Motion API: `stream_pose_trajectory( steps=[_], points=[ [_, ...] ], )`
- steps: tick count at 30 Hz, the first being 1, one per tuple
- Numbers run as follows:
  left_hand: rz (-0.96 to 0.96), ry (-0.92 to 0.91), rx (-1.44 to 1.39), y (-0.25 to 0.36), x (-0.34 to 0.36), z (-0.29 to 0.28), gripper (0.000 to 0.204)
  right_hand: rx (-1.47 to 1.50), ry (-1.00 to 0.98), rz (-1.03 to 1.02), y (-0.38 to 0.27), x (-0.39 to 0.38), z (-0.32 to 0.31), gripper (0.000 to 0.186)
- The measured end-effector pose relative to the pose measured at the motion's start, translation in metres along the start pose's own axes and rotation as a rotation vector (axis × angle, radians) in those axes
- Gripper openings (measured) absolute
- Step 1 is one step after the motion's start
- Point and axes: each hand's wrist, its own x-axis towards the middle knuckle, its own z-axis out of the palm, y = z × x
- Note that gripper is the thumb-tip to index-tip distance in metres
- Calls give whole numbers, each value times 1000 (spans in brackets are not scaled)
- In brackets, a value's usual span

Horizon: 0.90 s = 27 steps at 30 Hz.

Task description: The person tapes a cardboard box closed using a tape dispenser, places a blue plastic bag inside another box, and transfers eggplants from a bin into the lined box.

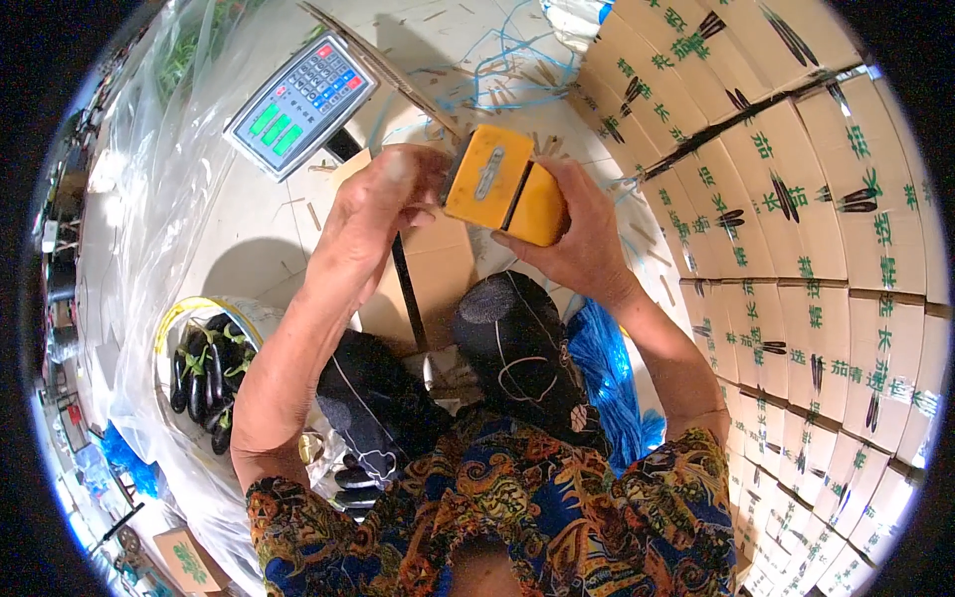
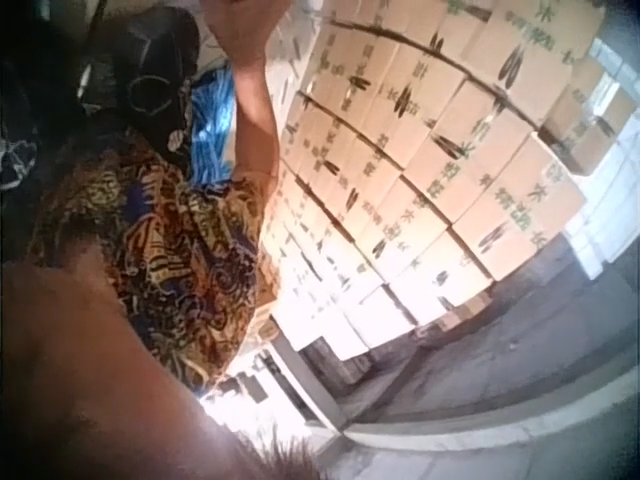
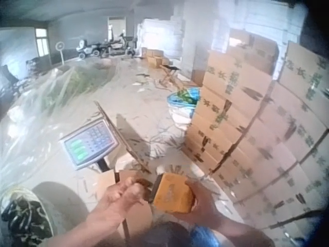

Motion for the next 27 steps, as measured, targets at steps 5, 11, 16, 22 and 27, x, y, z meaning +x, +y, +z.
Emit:
stream_pose_trajectory(
  steps=[5,11,16,22,27],
  points=[
    [0,21,-169,-8,0,0,19,-87,-18,-131,-7,-1,6,70],
    [-14,95,-289,-14,-6,-4,17,-17,-108,-28,-7,2,13,71],
    [279,267,358,-23,-13,-17,14,-152,-152,-138,-10,8,22,72],
    [34,433,107,-45,-40,-74,17,-199,-350,-249,-18,23,25,72],
    [-21,765,-298,-98,-108,-199,16,-396,-483,-273,-23,32,14,70]
  ],
)
